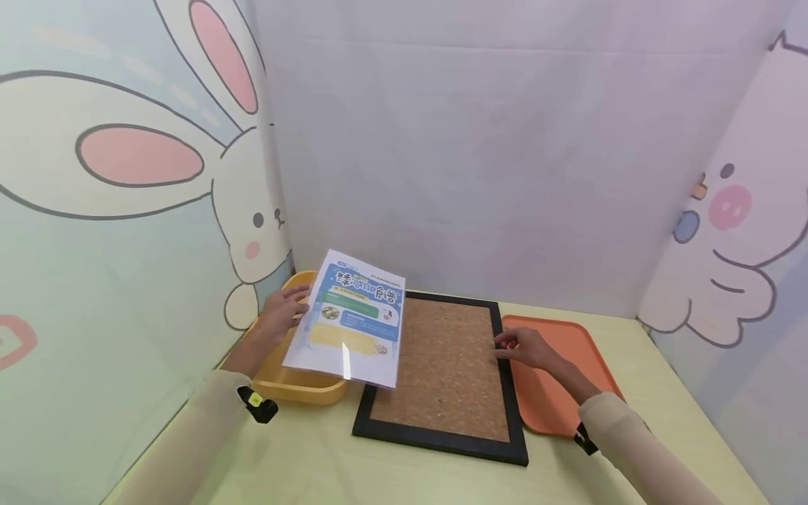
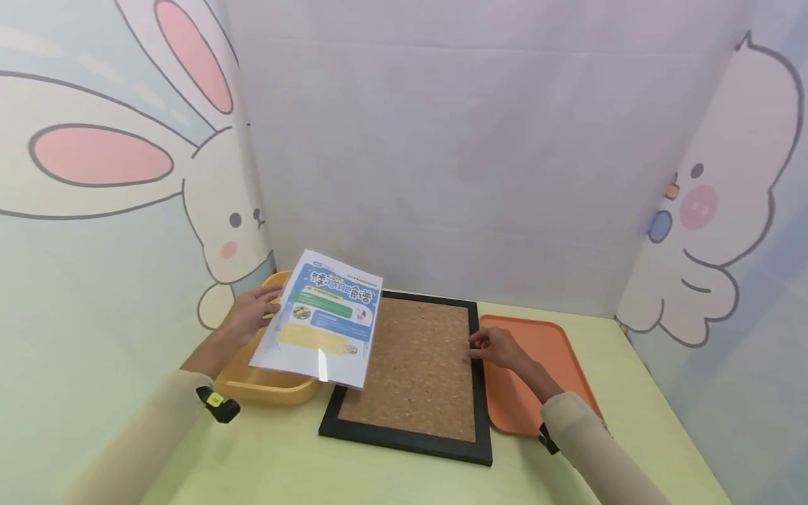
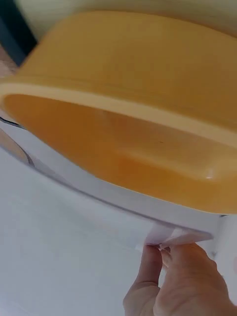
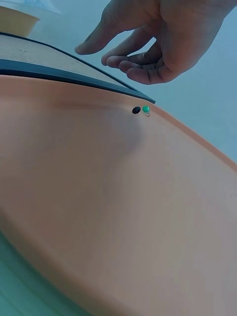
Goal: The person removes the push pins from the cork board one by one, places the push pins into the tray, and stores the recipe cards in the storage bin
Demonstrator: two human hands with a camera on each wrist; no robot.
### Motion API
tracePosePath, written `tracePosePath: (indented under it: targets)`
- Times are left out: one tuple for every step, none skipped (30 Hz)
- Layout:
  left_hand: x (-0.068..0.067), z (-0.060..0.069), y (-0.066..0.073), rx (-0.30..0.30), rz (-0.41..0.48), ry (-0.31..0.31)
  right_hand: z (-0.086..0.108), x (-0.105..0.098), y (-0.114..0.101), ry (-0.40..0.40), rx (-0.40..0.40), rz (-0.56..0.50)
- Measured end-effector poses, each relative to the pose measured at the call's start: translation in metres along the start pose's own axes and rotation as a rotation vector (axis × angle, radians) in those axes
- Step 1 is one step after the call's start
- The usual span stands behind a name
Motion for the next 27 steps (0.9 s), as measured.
tracePosePath:
  targets:
    - [-0.006, -0.001, -0.001, -0.003, -0.019, 0.001, 0.0, 0.0, 0.0, 0.0, -0.001, 0.001]
    - [-0.011, -0.003, -0.002, -0.01, -0.038, 0.002, 0.0, 0.0, 0.0, 0.002, 0.001, 0.001]
    - [-0.016, -0.004, -0.004, -0.017, -0.055, 0.001, 0.001, 0.0, 0.001, 0.005, 0.005, -0.002]
    - [-0.022, -0.005, -0.005, -0.024, -0.067, 0.004, 0.001, 0.0, 0.001, 0.005, 0.004, -0.004]
    - [-0.027, -0.006, -0.006, -0.023, -0.079, 0.004, 0.001, 0.0, 0.001, 0.006, 0.0, -0.004]
    - [-0.031, -0.006, -0.008, -0.024, -0.09, 0.004, 0.001, 0.0, 0.001, 0.005, 0.001, -0.008]
    - [-0.036, -0.007, -0.009, -0.018, -0.105, 0.005, 0.0, 0.0, 0.001, 0.006, 0.001, -0.011]
    - [-0.041, -0.008, -0.01, -0.012, -0.122, 0.01, 0.0, 0.0, 0.001, 0.007, 0.003, -0.013]
    - [-0.045, -0.008, -0.01, 0.003, -0.141, 0.013, 0.0, 0.0, 0.001, 0.005, 0.0, -0.013]
    - [-0.049, -0.009, -0.01, 0.022, -0.169, 0.021, 0.0, 0.0, 0.001, 0.004, -0.003, -0.012]
    - [-0.053, -0.009, -0.011, 0.044, -0.21, 0.034, 0.0, 0.001, 0.001, 0.003, 0.0, -0.013]
    - [-0.056, -0.01, -0.012, 0.058, -0.246, 0.053, 0.0, 0.001, 0.001, 0.004, 0.005, -0.013]
    - [-0.058, -0.011, -0.012, 0.077, -0.288, 0.075, 0.0, 0.001, 0.002, 0.003, 0.009, -0.013]
    - [-0.06, -0.013, -0.014, 0.092, -0.327, 0.099, 0.001, 0.001, 0.002, 0.002, 0.012, -0.014]
    - [-0.061, -0.014, -0.015, 0.109, -0.366, 0.123, 0.002, 0.001, 0.003, 0.001, 0.014, -0.016]
    - [-0.063, -0.015, -0.017, 0.122, -0.406, 0.146, 0.002, 0.001, 0.003, 0.002, 0.017, -0.019]
    - [-0.064, -0.017, -0.019, 0.131, -0.441, 0.168, 0.002, 0.001, 0.004, 0.003, 0.02, -0.023]
    - [-0.066, -0.018, -0.022, 0.142, -0.468, 0.186, 0.003, 0.001, 0.004, 0.006, 0.021, -0.026]
    - [-0.067, -0.019, -0.024, 0.156, -0.498, 0.201, 0.003, 0.002, 0.004, 0.007, 0.024, -0.031]
    - [-0.069, -0.02, -0.026, 0.167, -0.515, 0.211, 0.004, 0.002, 0.005, 0.007, 0.022, -0.032]
    - [-0.07, -0.021, -0.028, 0.179, -0.531, 0.219, 0.004, 0.002, 0.005, 0.008, 0.017, -0.03]
    - [-0.072, -0.022, -0.03, 0.185, -0.539, 0.225, 0.004, 0.002, 0.006, 0.008, 0.022, -0.031]
    - [-0.072, -0.022, -0.031, 0.193, -0.549, 0.229, 0.005, 0.002, 0.007, 0.007, 0.026, -0.031]
    - [-0.073, -0.023, -0.033, 0.197, -0.551, 0.233, 0.006, 0.003, 0.008, 0.005, 0.03, -0.031]
    - [-0.074, -0.024, -0.034, 0.199, -0.55, 0.234, 0.006, 0.003, 0.009, 0.0, 0.034, -0.032]
    - [-0.075, -0.025, -0.036, 0.199, -0.545, 0.234, 0.007, 0.003, 0.01, -0.003, 0.037, -0.034]
    - [-0.075, -0.026, -0.037, 0.198, -0.545, 0.236, 0.008, 0.003, 0.011, -0.005, 0.044, -0.038]
Point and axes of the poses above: each hand's wrist, its own z-axis away from the middle knuckle, its own x-axis out of the palm, y = z × x, the point moved 3 cm from there along -z, towards the middle knuckle, and after that the axes turned 3 degrees about -x, right-handed, at the moved point
